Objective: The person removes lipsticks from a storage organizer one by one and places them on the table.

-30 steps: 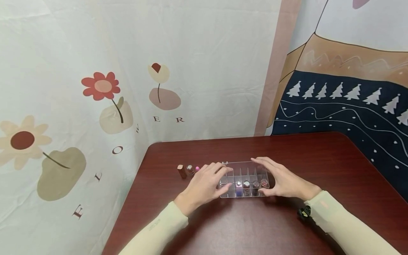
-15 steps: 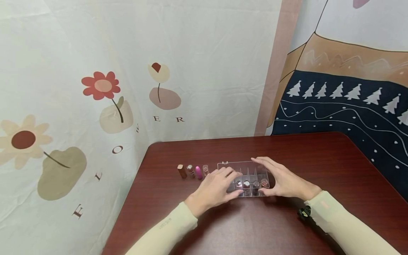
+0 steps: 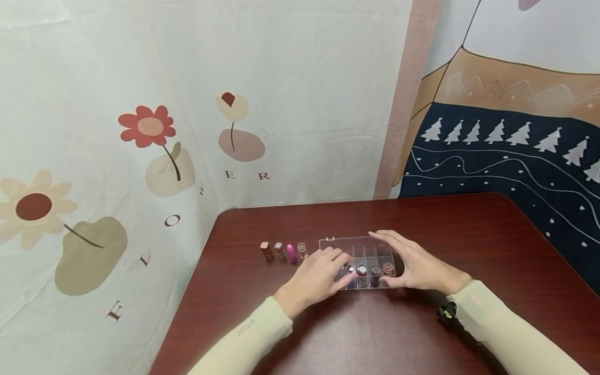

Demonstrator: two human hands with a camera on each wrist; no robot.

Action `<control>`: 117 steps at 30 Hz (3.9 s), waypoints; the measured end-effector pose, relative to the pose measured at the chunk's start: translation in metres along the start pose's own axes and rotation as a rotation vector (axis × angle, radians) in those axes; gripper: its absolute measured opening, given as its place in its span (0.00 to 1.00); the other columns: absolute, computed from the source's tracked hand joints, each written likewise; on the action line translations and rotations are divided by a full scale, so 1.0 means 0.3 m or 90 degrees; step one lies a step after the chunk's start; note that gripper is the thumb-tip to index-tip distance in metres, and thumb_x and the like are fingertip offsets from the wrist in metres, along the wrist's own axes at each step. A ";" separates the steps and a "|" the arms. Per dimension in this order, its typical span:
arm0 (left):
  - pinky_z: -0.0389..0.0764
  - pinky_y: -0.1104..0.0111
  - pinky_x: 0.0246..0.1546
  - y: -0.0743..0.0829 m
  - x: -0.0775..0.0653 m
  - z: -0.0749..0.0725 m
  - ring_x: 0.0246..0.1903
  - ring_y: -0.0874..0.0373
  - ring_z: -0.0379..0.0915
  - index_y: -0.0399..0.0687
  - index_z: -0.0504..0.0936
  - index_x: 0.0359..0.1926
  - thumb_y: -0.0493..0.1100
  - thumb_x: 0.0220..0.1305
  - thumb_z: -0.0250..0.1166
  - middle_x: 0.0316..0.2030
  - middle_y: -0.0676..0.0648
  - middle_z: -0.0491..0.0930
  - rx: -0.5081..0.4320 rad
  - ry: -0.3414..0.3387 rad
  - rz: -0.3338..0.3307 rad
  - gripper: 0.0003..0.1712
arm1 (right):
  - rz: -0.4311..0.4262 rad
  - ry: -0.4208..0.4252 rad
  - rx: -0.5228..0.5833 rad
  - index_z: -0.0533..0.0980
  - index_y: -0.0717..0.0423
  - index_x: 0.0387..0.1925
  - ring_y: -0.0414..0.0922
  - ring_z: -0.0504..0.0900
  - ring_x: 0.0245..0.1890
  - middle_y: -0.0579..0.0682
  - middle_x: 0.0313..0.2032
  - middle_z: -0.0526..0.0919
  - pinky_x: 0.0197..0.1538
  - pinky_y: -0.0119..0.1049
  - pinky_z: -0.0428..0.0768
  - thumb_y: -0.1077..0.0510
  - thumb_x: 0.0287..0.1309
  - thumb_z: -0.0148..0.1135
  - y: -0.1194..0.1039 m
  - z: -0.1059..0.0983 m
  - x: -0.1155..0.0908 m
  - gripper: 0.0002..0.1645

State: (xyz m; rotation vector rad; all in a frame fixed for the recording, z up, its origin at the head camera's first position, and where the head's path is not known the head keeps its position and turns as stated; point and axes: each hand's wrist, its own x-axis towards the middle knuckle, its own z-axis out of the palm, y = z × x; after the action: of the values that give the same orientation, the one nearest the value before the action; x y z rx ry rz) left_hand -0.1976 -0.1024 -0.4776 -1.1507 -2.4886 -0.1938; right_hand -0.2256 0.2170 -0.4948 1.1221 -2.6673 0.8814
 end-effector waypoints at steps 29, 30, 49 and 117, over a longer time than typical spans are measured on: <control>0.90 0.69 0.54 0.007 -0.005 0.002 0.46 0.61 0.87 0.56 0.91 0.54 0.53 0.84 0.74 0.47 0.57 0.91 0.005 0.018 0.025 0.10 | 0.001 -0.006 0.005 0.64 0.47 0.91 0.50 0.86 0.72 0.50 0.83 0.73 0.70 0.60 0.91 0.50 0.52 0.95 -0.009 0.006 -0.002 0.71; 0.90 0.69 0.54 0.008 -0.006 0.001 0.47 0.61 0.87 0.55 0.91 0.54 0.53 0.84 0.74 0.47 0.57 0.91 0.003 0.021 0.026 0.10 | 0.001 -0.006 0.005 0.64 0.47 0.91 0.51 0.86 0.72 0.50 0.83 0.74 0.70 0.60 0.91 0.50 0.51 0.95 -0.009 0.005 -0.003 0.71; 0.90 0.67 0.56 0.001 -0.016 -0.064 0.48 0.60 0.89 0.55 0.91 0.55 0.52 0.82 0.76 0.48 0.56 0.92 -0.018 0.075 0.017 0.10 | -0.010 0.007 -0.008 0.65 0.49 0.91 0.49 0.86 0.72 0.50 0.83 0.74 0.70 0.59 0.91 0.51 0.51 0.95 -0.003 0.007 -0.001 0.71; 0.89 0.59 0.39 -0.239 -0.206 -0.127 0.41 0.57 0.89 0.51 0.92 0.51 0.43 0.73 0.83 0.41 0.56 0.92 -0.006 0.137 -0.088 0.11 | -0.017 0.020 -0.017 0.66 0.51 0.90 0.49 0.89 0.69 0.50 0.82 0.75 0.68 0.55 0.93 0.53 0.48 0.96 0.009 0.012 -0.009 0.71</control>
State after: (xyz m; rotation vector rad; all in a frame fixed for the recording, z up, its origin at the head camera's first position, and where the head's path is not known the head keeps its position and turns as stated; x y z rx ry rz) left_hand -0.2045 -0.2035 -0.4650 -0.9100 -2.3767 -0.3486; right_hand -0.2250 0.2183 -0.4998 1.1265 -2.6241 0.8498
